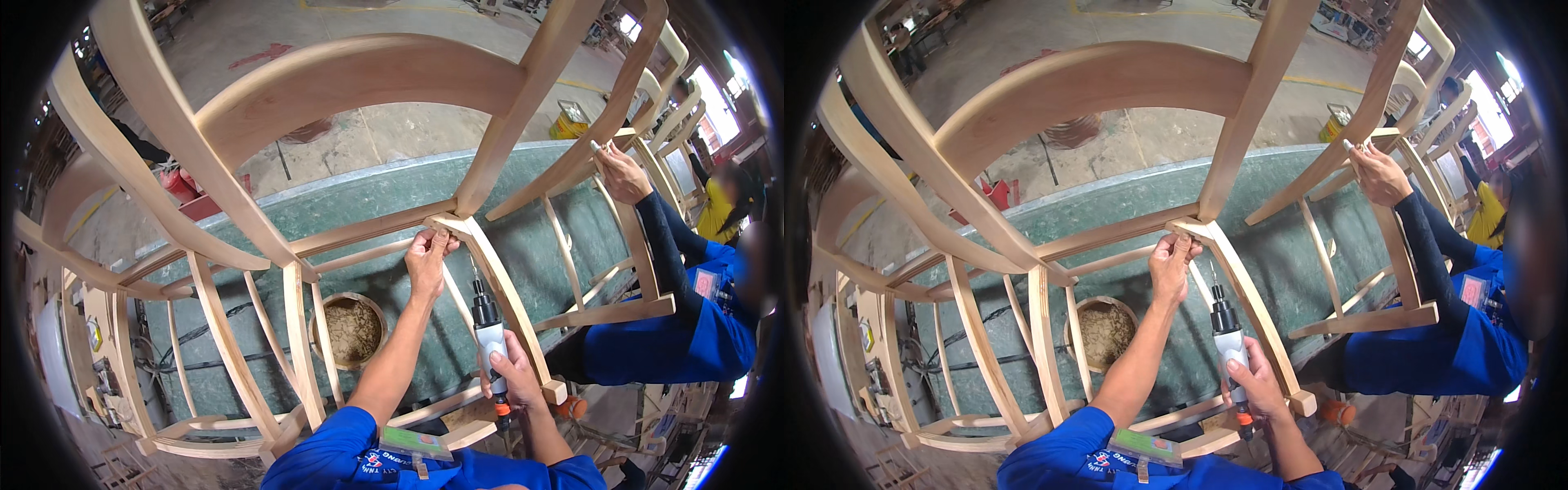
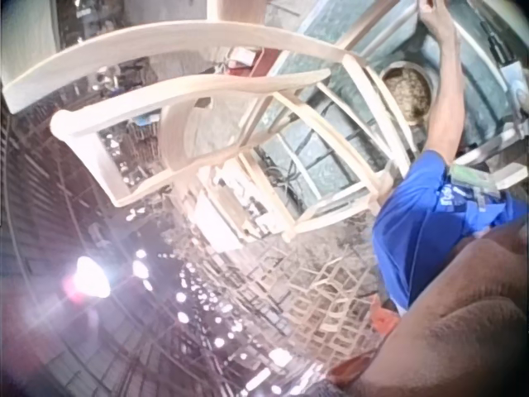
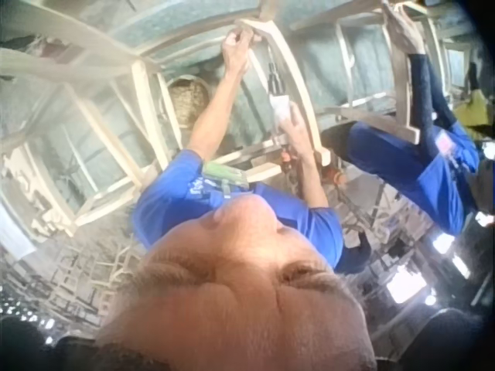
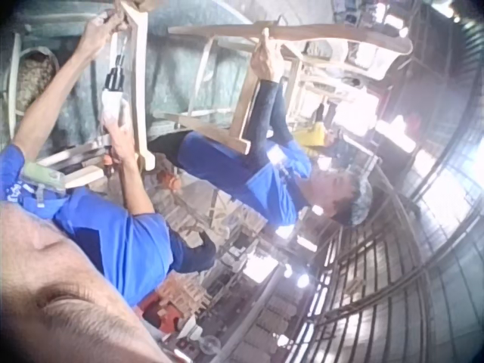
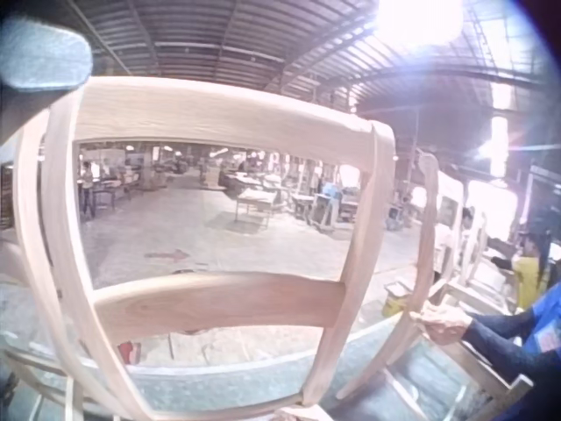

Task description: The person walks through a furniture factory and assembles wooden chair frames on a conveyor belt. They pick up small wooden blocks, align them with the chair frame, and use a pneumatic drill to fasten them in place.

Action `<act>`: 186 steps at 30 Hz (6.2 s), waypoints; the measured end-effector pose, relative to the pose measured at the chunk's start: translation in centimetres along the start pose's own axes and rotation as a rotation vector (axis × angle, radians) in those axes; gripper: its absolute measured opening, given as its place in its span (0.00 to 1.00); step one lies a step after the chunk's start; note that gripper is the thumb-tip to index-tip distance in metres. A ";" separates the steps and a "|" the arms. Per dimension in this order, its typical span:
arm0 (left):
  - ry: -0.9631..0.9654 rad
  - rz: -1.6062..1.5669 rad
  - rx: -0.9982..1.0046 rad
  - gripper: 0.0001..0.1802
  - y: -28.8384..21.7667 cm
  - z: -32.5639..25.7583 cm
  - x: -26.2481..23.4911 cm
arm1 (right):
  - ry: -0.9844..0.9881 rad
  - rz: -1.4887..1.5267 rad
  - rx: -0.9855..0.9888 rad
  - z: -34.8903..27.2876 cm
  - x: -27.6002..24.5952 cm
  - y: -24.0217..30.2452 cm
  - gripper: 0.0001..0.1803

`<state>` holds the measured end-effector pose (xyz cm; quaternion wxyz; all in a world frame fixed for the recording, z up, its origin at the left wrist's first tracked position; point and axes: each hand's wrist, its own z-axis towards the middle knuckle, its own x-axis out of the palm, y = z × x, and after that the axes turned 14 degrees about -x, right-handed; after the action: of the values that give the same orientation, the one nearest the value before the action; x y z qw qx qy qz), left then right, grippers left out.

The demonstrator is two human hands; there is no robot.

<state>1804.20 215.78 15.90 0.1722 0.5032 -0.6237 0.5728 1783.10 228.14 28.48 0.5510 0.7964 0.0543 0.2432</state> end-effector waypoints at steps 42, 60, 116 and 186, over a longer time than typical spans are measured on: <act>0.346 0.185 -0.108 0.21 -2.0 3.3 -4.2 | 0.027 -0.027 0.028 5.9 5.9 -0.4 0.26; 0.297 0.104 0.009 0.12 -1.5 2.9 -3.1 | -0.008 -0.039 0.017 7.1 6.5 -0.9 0.28; 0.014 0.163 -0.587 0.14 -2.6 -2.9 -6.0 | -0.038 -0.088 0.000 -0.5 4.3 -2.5 0.28; -0.233 0.344 -0.529 0.11 -9.6 -0.7 -4.8 | -0.140 -0.238 -0.084 7.9 8.6 -3.4 0.29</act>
<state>1813.92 220.04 17.53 0.1252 0.3906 -0.8419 0.3506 1794.84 225.78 26.03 0.6113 0.7756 0.0997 0.1221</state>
